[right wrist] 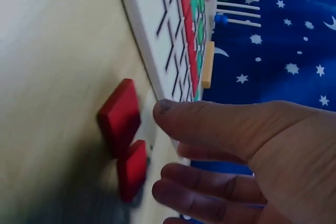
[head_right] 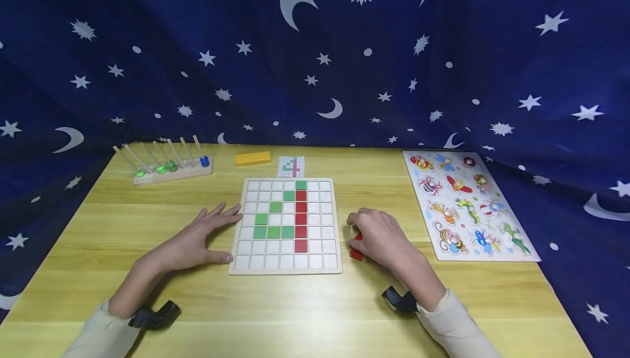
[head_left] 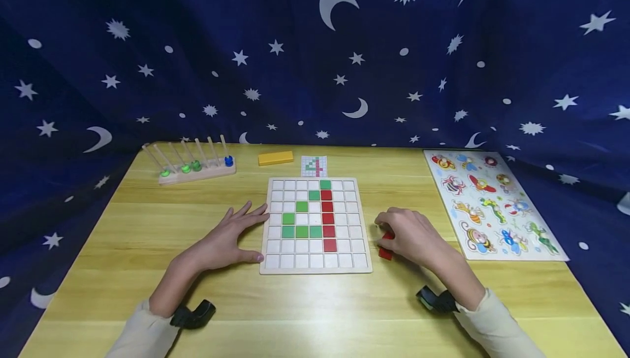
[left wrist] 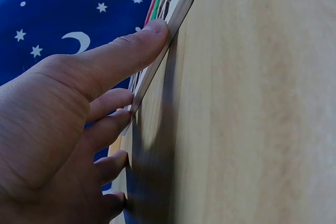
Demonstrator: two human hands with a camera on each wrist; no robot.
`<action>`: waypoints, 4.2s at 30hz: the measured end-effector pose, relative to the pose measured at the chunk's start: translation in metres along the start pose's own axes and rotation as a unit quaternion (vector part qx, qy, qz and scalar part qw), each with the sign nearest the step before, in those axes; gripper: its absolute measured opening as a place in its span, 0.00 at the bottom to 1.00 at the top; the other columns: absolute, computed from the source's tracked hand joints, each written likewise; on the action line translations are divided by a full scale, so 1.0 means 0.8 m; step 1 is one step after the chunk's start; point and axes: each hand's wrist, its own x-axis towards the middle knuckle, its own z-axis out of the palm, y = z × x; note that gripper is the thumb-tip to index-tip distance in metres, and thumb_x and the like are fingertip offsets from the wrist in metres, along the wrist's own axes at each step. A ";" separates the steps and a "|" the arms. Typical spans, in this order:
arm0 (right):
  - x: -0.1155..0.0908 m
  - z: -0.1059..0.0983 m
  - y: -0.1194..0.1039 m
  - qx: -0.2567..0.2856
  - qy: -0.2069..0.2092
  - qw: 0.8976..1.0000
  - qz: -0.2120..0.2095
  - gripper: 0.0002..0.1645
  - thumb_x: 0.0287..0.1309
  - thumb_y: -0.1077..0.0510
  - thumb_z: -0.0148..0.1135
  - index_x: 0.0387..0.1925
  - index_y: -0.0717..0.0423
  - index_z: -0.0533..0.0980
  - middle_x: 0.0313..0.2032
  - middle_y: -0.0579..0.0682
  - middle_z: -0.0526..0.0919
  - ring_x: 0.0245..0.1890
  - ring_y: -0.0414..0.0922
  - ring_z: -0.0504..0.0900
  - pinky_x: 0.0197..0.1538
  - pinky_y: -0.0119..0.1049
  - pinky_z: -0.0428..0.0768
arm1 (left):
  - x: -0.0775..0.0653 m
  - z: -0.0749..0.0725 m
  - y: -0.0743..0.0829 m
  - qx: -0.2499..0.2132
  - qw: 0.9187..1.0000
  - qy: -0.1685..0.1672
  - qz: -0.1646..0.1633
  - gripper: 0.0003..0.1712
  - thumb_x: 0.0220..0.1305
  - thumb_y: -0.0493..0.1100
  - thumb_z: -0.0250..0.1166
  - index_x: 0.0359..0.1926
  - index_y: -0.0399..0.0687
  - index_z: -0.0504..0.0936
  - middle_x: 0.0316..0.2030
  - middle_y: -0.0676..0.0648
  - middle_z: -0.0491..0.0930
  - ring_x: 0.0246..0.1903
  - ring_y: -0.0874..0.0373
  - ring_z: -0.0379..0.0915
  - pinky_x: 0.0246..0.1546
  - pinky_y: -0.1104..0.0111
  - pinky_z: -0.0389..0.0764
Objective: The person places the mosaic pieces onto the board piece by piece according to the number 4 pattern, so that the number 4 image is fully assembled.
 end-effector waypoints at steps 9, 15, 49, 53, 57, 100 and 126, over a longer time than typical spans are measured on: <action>-0.009 0.003 0.012 -0.031 0.008 0.999 0.035 0.13 0.47 0.58 0.78 0.27 0.52 0.78 0.20 0.42 0.69 0.20 0.41 0.66 0.21 0.35 0.64 | 0.000 0.001 0.000 0.000 1.000 0.000 0.001 0.53 0.50 0.57 0.79 0.74 0.50 0.65 0.77 0.52 0.52 0.77 0.44 0.35 0.72 0.41 0.32; -0.009 0.000 0.017 -0.033 0.007 0.999 0.032 0.11 0.47 0.61 0.76 0.26 0.52 0.78 0.21 0.43 0.70 0.20 0.41 0.66 0.22 0.36 0.66 | -0.001 -0.002 0.000 0.000 1.000 0.002 0.002 0.53 0.50 0.57 0.79 0.74 0.50 0.66 0.77 0.53 0.52 0.77 0.45 0.35 0.72 0.41 0.32; -0.008 0.010 -0.024 -0.015 0.031 0.999 -0.009 0.09 0.46 0.59 0.75 0.31 0.51 0.82 0.25 0.42 0.73 0.19 0.37 0.66 0.22 0.32 0.67 | -0.001 0.002 -0.001 -0.006 1.000 0.001 0.002 0.53 0.50 0.56 0.79 0.74 0.50 0.66 0.77 0.52 0.53 0.77 0.45 0.34 0.72 0.42 0.31; -0.005 0.014 -0.041 0.001 0.013 0.999 -0.041 0.12 0.47 0.59 0.76 0.36 0.54 0.83 0.29 0.43 0.75 0.21 0.37 0.67 0.24 0.30 0.69 | -0.001 0.001 -0.001 -0.004 1.000 0.000 0.002 0.53 0.50 0.56 0.79 0.74 0.50 0.66 0.77 0.52 0.52 0.77 0.45 0.34 0.72 0.42 0.31; -0.001 0.019 -0.054 0.007 0.003 0.998 -0.065 0.13 0.47 0.60 0.75 0.37 0.54 0.83 0.29 0.42 0.74 0.21 0.38 0.67 0.24 0.29 0.68 | -0.001 0.001 0.000 -0.004 1.000 0.000 0.004 0.53 0.50 0.56 0.79 0.74 0.49 0.65 0.77 0.52 0.52 0.77 0.45 0.34 0.72 0.42 0.31; 0.000 0.038 -0.091 0.027 -0.012 0.993 -0.118 0.13 0.51 0.53 0.78 0.38 0.53 0.86 0.32 0.42 0.80 0.28 0.36 0.72 0.30 0.31 0.75 | 0.002 0.001 0.001 0.002 1.000 0.005 0.006 0.53 0.50 0.56 0.79 0.74 0.50 0.65 0.76 0.52 0.53 0.77 0.45 0.35 0.72 0.42 0.32; -0.047 0.020 -0.020 -0.041 0.022 0.998 0.032 0.13 0.47 0.63 0.75 0.37 0.56 0.82 0.26 0.44 0.71 0.19 0.41 0.66 0.21 0.34 0.68 | -0.001 -0.001 -0.002 -0.001 1.000 0.007 0.012 0.52 0.51 0.56 0.79 0.74 0.49 0.66 0.76 0.52 0.53 0.77 0.43 0.36 0.72 0.41 0.32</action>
